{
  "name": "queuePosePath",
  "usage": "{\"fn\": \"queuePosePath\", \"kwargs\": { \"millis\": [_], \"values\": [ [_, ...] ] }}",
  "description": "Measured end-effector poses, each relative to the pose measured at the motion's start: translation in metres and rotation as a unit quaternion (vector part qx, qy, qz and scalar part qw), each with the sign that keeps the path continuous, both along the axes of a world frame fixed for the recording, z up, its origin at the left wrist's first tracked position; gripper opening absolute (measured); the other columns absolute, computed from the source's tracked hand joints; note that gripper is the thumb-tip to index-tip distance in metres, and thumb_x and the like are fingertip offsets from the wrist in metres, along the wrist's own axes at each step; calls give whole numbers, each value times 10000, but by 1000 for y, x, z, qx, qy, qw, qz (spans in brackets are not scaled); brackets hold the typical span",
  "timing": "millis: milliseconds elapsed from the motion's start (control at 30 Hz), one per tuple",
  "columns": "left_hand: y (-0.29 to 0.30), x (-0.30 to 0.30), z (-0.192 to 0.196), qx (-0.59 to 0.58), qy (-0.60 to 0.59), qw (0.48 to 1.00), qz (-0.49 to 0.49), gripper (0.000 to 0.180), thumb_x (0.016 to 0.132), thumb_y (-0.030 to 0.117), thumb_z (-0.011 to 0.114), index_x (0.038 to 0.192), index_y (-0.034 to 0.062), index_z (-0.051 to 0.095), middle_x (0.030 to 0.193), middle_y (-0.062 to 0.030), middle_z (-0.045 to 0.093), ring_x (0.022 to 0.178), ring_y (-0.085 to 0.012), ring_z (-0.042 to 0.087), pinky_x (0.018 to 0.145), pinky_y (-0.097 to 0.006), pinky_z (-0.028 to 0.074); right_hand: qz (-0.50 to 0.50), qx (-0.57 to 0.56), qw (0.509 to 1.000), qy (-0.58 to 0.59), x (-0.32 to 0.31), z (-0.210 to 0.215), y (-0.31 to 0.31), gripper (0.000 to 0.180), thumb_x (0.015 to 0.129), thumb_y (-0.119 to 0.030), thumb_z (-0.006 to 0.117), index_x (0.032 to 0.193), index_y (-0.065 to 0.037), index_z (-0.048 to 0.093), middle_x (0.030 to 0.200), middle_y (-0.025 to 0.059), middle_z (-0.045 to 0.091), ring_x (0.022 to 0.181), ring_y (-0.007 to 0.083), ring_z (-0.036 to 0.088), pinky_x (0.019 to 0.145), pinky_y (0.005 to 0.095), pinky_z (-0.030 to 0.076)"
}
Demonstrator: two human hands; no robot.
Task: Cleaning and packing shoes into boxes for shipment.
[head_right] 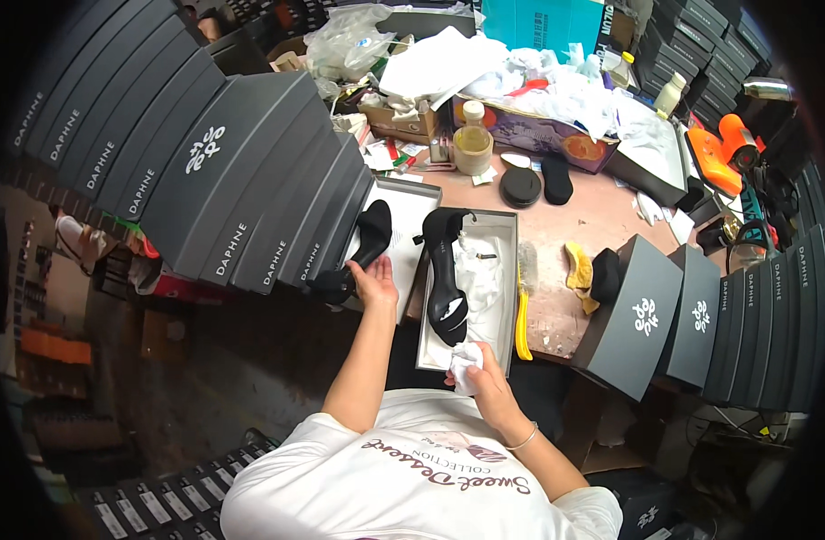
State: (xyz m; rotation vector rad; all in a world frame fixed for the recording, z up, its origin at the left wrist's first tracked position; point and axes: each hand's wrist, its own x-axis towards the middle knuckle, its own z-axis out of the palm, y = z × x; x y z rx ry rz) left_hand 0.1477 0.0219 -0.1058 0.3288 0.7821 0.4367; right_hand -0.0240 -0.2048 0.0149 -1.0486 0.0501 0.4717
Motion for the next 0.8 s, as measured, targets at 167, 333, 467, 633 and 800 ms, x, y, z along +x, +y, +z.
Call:
{"fn": "queuePosePath", "kwargs": {
  "millis": [167,333,467,633,800],
  "values": [
    [-7,-58,58,233,-80,969,-23,548,926,361,556,1272,-47,437,1259,-160,503,1179,-248,487,1032,-402,376,-91,-19,994,-55,13,9,-15,324,962,-156,426,1242,-1,379,1090,140,571,973,221,599,875,353,487],
    [9,-90,150,325,-148,930,-86,372,909,252,413,1152,-16,496,982,-143,606,919,-238,604,863,-378,473,-119,-126,975,-137,37,16,-32,288,967,-115,475,1227,9,467,1106,54,553,1039,112,484,922,249,377],
    [5,-97,160,333,-129,909,-214,445,905,322,375,1183,-12,469,784,-90,566,720,-184,571,687,-312,474,-100,-282,890,-344,56,43,-24,310,795,23,619,1100,-20,588,1006,89,552,1025,210,502,918,297,381],
    [-20,-103,161,266,-131,899,-323,511,957,452,352,1183,14,488,773,-68,571,670,-136,556,626,-260,468,-27,-383,744,-547,77,89,31,378,638,10,699,993,-108,640,945,67,565,987,271,506,827,373,368],
    [-21,-103,144,252,-76,897,-354,521,965,481,357,1104,11,533,728,-41,579,607,-109,553,582,-232,459,121,-337,776,-520,54,57,39,352,828,-350,656,1020,-57,621,960,86,560,974,273,490,809,383,353]
  ]
}}
